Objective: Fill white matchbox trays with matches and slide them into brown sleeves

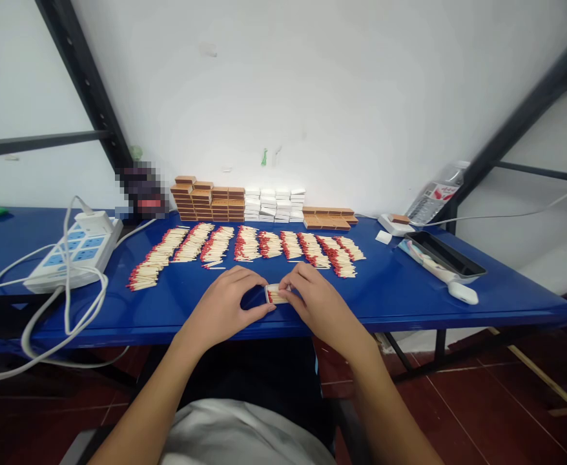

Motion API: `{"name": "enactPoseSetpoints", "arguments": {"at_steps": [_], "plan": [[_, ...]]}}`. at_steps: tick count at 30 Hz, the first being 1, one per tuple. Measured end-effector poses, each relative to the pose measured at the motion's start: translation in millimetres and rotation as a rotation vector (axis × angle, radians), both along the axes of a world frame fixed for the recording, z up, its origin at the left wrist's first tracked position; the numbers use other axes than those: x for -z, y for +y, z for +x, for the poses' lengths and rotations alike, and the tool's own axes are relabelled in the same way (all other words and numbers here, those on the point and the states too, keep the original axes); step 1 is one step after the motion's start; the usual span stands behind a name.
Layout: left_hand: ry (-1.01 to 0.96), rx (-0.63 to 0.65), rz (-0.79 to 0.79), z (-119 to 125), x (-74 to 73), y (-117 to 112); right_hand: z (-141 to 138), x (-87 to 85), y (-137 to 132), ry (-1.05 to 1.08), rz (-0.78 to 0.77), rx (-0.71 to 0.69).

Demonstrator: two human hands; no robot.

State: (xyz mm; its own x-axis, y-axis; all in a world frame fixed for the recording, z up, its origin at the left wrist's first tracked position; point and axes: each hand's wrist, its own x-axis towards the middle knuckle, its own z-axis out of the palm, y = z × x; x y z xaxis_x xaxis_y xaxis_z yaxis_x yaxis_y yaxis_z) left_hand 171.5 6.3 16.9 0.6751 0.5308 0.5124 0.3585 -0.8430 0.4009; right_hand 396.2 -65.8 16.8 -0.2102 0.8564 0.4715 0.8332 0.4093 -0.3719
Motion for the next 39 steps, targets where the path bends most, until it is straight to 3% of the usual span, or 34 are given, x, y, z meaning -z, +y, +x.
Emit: {"name": "enactPoseSetpoints", "arguments": {"at_steps": [3,9,13,39], "plan": [[-0.005,0.002,-0.002,-0.5,0.5,0.4,27.7,-0.9,-1.0,0.088,0.019,0.080],[0.005,-0.010,-0.012,-1.0,0.6,0.2,121.7,12.3,-10.3,0.066,0.039,0.336],[0.008,-0.013,-0.009,-1.1,0.7,0.3,151.5,27.0,-16.2,0.038,0.006,0.393],[0.023,-0.015,-0.021,-1.0,-0.8,0.2,137.8,21.6,-24.3,0.053,-0.044,0.356]]}}
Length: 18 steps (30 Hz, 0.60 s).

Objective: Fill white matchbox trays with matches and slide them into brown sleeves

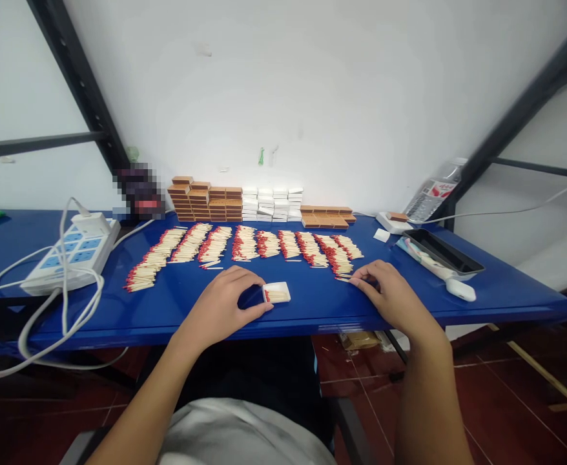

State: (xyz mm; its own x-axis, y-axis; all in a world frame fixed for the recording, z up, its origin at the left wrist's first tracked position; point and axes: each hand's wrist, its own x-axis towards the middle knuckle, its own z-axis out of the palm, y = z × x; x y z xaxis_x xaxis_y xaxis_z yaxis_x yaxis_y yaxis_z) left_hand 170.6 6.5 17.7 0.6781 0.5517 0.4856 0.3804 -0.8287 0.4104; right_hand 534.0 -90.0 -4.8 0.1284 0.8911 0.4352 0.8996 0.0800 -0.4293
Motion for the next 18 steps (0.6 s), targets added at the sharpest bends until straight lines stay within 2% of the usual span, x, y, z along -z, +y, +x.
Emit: {"name": "enactPoseSetpoints", "arguments": {"at_steps": [8,18], "plan": [[-0.003,-0.006,0.008,-0.7,0.8,0.0,-10.5,-2.2,-4.5,0.011,-0.038,-0.017],[-0.001,-0.002,0.008,-0.4,0.4,-0.2,-7.2,1.4,0.7,0.013,-0.047,0.000]]}}
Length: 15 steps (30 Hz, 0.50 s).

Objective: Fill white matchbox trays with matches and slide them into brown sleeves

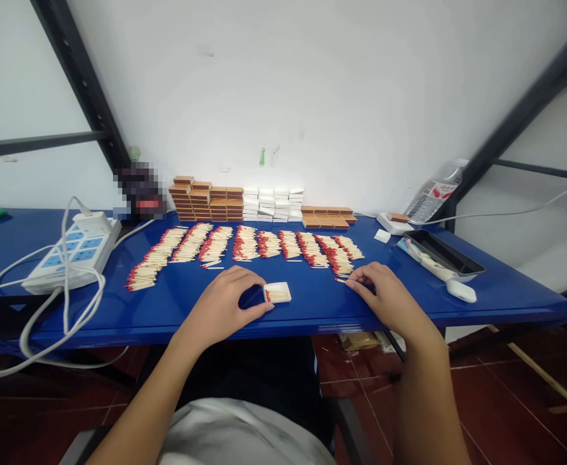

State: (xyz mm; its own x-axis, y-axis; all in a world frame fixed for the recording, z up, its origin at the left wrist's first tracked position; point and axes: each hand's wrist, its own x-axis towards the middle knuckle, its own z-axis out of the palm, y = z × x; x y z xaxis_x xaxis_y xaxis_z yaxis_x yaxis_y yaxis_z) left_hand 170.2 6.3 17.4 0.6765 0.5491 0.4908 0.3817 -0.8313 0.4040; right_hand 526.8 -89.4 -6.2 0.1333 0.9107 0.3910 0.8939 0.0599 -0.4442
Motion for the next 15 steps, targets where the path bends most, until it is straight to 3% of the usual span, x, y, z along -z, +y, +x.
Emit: {"name": "enactPoseSetpoints", "arguments": {"at_steps": [8,15], "plan": [[-0.005,0.005,0.006,0.3,-1.0,-0.3,-20.5,-6.5,3.5,0.020,0.030,-0.056],[-0.006,0.007,0.010,1.3,1.1,0.7,-94.4,-28.8,11.2,-0.018,0.063,-0.236]]}}
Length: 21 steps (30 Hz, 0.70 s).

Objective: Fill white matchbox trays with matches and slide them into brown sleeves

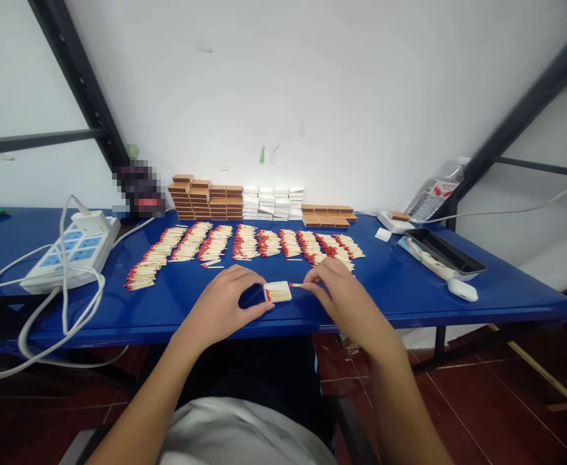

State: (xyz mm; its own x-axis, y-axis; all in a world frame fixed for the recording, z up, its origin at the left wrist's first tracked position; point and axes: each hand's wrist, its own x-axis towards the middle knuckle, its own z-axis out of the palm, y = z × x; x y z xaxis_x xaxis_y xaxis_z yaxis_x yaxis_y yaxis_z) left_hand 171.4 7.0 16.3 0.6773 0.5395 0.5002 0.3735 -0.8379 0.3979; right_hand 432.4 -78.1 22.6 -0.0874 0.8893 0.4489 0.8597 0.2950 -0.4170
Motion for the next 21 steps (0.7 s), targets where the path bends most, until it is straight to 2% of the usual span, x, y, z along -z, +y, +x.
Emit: {"name": "enactPoseSetpoints", "arguments": {"at_steps": [4,8,11,16,18,21], "plan": [[-0.001,0.004,-0.002,0.5,-1.5,-1.3,-34.0,-1.7,11.1,-0.106,0.042,-0.081],[-0.001,0.005,0.001,0.0,-2.1,-1.9,-35.3,-0.6,13.6,-0.071,0.020,-0.106],[-0.007,0.007,-0.003,-0.4,-1.5,-1.5,-3.7,2.6,8.0,0.030,0.010,-0.025],[-0.004,0.000,-0.013,-0.8,-0.8,-1.2,78.5,19.6,-3.5,0.025,0.057,0.267],[0.004,-0.006,-0.021,-0.9,-1.1,-1.5,99.3,26.7,-5.9,0.033,0.020,0.300],[0.011,-0.014,-0.028,-0.9,-1.7,-2.1,109.2,32.7,-6.1,0.056,-0.011,0.288]]}}
